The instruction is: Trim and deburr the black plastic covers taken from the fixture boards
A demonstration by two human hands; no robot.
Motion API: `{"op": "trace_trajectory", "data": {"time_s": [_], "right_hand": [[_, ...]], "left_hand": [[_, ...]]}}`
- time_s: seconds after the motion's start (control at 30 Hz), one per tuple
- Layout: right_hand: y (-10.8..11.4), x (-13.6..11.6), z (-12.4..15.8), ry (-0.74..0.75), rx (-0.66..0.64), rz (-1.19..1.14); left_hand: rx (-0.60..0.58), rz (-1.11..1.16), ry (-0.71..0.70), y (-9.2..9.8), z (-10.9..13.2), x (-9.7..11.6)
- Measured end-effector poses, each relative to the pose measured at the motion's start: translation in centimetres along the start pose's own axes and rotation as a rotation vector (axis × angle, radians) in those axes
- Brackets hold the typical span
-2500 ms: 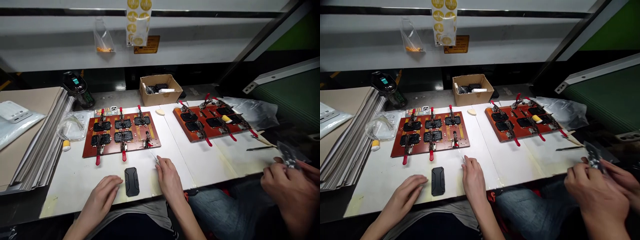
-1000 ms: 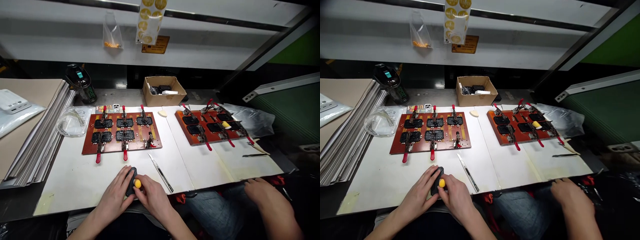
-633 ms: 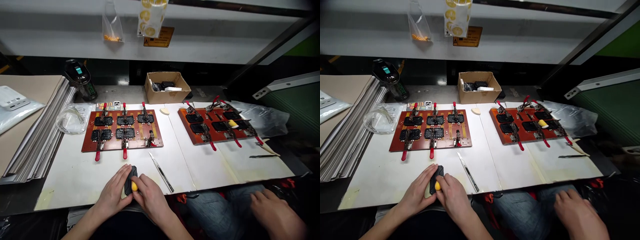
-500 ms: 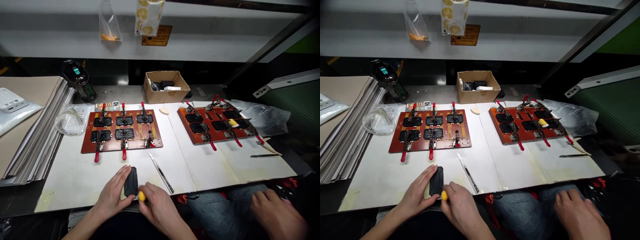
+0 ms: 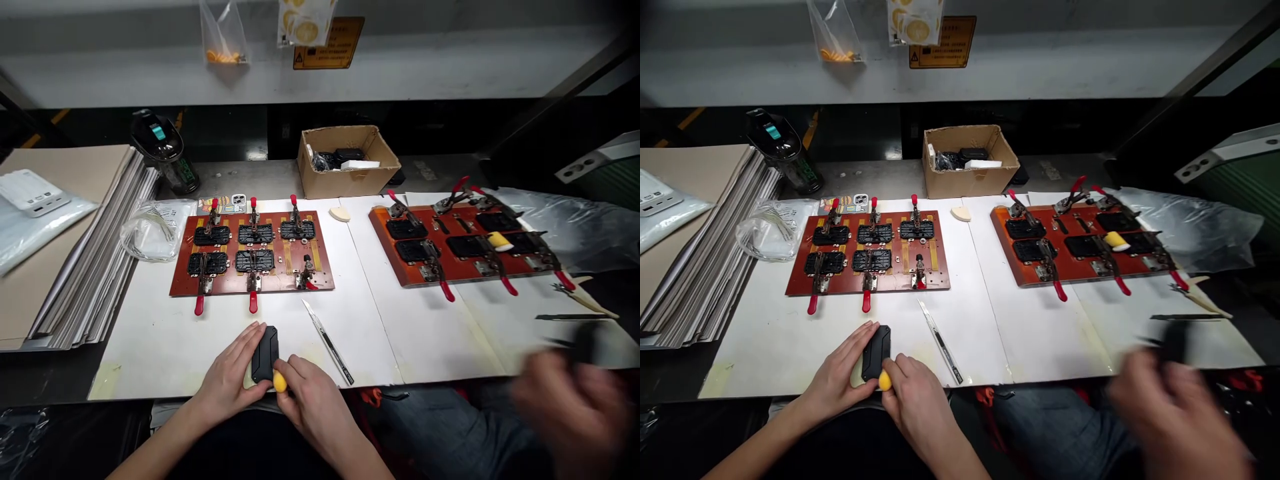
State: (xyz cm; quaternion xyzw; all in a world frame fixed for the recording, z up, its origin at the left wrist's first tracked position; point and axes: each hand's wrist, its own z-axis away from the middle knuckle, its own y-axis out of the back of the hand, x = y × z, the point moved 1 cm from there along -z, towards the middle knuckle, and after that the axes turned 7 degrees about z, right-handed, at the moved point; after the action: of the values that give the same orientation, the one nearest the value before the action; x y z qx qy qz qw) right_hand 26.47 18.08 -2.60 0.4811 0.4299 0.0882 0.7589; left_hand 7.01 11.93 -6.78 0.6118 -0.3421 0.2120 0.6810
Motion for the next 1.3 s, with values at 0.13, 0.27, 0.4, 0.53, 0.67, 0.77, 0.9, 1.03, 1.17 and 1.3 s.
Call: {"op": "trace_trajectory", "data": {"time_s": [0.13,0.27,0.4,0.53,0.67,0.77,0.9,1.03,1.17,1.3], "right_hand": [[4.6,4.2,0.5,0.022,0.153,-0.045],[10.1,12.0,1.8,0.006,0.309,0.120],[10.9,16.5,4.5,0.033,0.311,0.303],[9.6,17.6,7.5,0.065,0.064,0.166],[9.1,16.0,7.7,-0.022,0.150,0.019],[7.0,11.5,4.8,-0.124,0.324,-0.124],[2.3,4.7,0.2,-0.164,0.354,-0.139],[-0.2,2.0,-1.9,-0.172,0.333,-0.115],[0.0,2.1,-2.7,-0.159,0.326,-0.064],[0.2,2.7,-2.8,-0.300,0.423,-0.092]], "left_hand": [[-0.003,-0.002,-0.005,0.1,-0.1,0.1],[-0.001,-0.011,-0.002,0.2,-0.1,0.1],[0.013,-0.013,-0.009,0.2,-0.1,0.1],[0.020,-0.015,-0.022,0.1,0.0,0.0],[0.006,-0.012,-0.005,0.1,0.1,0.0],[0.001,-0.012,0.000,0.2,0.0,0.0],[0.011,-0.005,-0.012,0.3,0.0,0.0],[0.012,0.014,-0.027,0.2,-0.1,-0.2],[0.028,0.017,-0.015,0.1,-0.1,-0.1],[0.018,0.018,0.003,0.2,-0.1,0.1]]}}
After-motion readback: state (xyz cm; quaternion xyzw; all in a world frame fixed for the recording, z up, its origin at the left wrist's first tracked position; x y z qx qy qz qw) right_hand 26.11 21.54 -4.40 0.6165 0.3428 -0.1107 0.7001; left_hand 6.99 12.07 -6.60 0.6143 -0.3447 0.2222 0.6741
